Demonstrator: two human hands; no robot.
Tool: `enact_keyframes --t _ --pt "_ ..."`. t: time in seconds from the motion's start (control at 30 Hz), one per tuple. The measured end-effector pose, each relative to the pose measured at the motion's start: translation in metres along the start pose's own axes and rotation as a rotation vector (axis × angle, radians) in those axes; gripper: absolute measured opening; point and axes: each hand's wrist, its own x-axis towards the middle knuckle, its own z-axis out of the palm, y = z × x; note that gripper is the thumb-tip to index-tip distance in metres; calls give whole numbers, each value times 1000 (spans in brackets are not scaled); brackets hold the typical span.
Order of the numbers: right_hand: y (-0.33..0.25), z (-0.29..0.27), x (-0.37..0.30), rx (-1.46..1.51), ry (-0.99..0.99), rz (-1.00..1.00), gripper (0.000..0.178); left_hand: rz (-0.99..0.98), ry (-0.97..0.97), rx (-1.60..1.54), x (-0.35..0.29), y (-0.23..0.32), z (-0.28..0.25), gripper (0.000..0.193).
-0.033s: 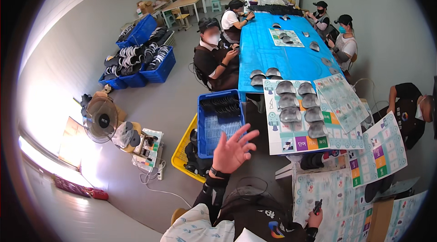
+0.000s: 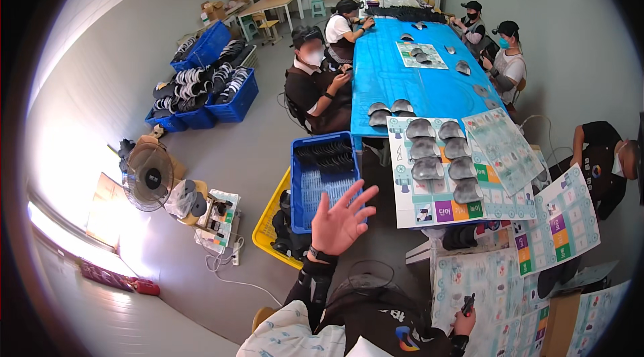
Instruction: The recorder is assembling and inspecting shoe components at a workstation.
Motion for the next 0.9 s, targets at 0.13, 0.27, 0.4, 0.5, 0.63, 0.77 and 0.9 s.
enact_keyframes --t 0.13,0.27,0.4,0.5,0.63,0.77,0.9 --pt "6 1 6 -11 -10 -30 22 150 163 -172 -1 1 -6 74" --pt "-8 1 2 -16 -42 -4 22 415 450 -293 -8 2 -41 58" --pt "-15 2 0 1 -53 14 25 458 539 -259 -12 1 -56 59" --pt "-3 1 7 8 -55 -15 22 460 573 -237 -13 2 -60 59" --pt "6 0 11 -6 -66 -20 21 466 592 -213 -13 5 -62 57" --pt "1 1 10 -14 -68 -16 21 471 592 -215 -13 5 -64 55" --pt "-6 0 7 -8 -74 -10 21 463 582 -213 -10 2 -61 55"
